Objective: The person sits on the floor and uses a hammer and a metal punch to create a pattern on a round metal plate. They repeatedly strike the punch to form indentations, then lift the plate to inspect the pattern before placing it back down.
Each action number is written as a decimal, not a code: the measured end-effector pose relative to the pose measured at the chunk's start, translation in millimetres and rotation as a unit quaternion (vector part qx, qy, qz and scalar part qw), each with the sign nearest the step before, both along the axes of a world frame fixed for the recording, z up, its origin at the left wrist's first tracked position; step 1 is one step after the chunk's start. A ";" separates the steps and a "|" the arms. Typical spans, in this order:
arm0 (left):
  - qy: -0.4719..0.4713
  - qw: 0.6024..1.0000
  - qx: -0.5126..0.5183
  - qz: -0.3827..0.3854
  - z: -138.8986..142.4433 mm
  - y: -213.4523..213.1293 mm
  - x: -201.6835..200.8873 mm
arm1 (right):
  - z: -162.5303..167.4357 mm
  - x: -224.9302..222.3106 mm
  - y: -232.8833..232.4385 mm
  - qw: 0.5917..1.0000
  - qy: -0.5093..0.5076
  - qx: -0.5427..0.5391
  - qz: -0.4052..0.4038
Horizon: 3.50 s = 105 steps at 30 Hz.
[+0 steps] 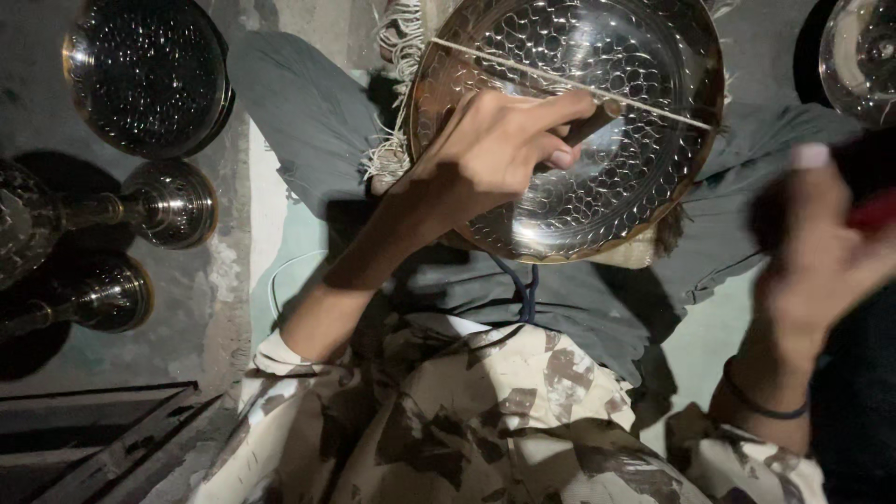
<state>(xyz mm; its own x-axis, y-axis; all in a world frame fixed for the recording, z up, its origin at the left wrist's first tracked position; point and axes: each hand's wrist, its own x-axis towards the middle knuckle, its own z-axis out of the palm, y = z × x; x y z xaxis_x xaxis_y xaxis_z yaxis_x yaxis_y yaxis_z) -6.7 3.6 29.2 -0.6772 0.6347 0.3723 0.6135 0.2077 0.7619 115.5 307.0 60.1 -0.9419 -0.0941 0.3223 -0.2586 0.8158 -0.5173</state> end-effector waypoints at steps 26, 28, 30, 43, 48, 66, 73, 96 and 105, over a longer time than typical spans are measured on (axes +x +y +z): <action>0.004 0.956 0.045 0.289 5.7 18.9 65.0 | 78.7 -88.1 -54.0 0.959 -0.031 0.209 0.189; -0.028 0.951 0.045 0.306 10.9 17.1 69.7 | 79.9 -91.4 -58.7 0.951 -0.041 0.238 0.195; 0.010 0.955 0.020 0.296 14.3 13.4 67.2 | 80.2 -92.4 -59.9 0.927 -0.084 0.310 0.193; 0.240 0.966 0.029 0.087 3.5 -4.6 18.5 | 62.8 -59.6 -58.6 0.990 -0.020 0.105 0.095; 0.126 0.986 0.034 0.103 0.2 1.1 25.9 | 68.7 -72.5 -47.0 0.971 -0.030 0.174 0.161; 0.087 0.977 -0.001 0.196 -13.5 8.6 42.7 | 80.0 -77.6 -41.9 0.929 -0.189 0.266 0.174; 0.173 0.980 0.022 0.095 -26.1 -3.2 23.3 | 67.7 -46.6 -37.3 0.968 -0.131 0.176 0.124; 0.122 0.992 0.016 0.002 -9.4 -6.3 13.1 | -6.9 20.4 3.1 0.996 -0.018 0.077 -0.035; -0.005 0.971 -0.207 -0.117 10.9 21.8 -5.9 | 5.9 51.8 -58.3 0.987 -0.146 -0.008 -0.073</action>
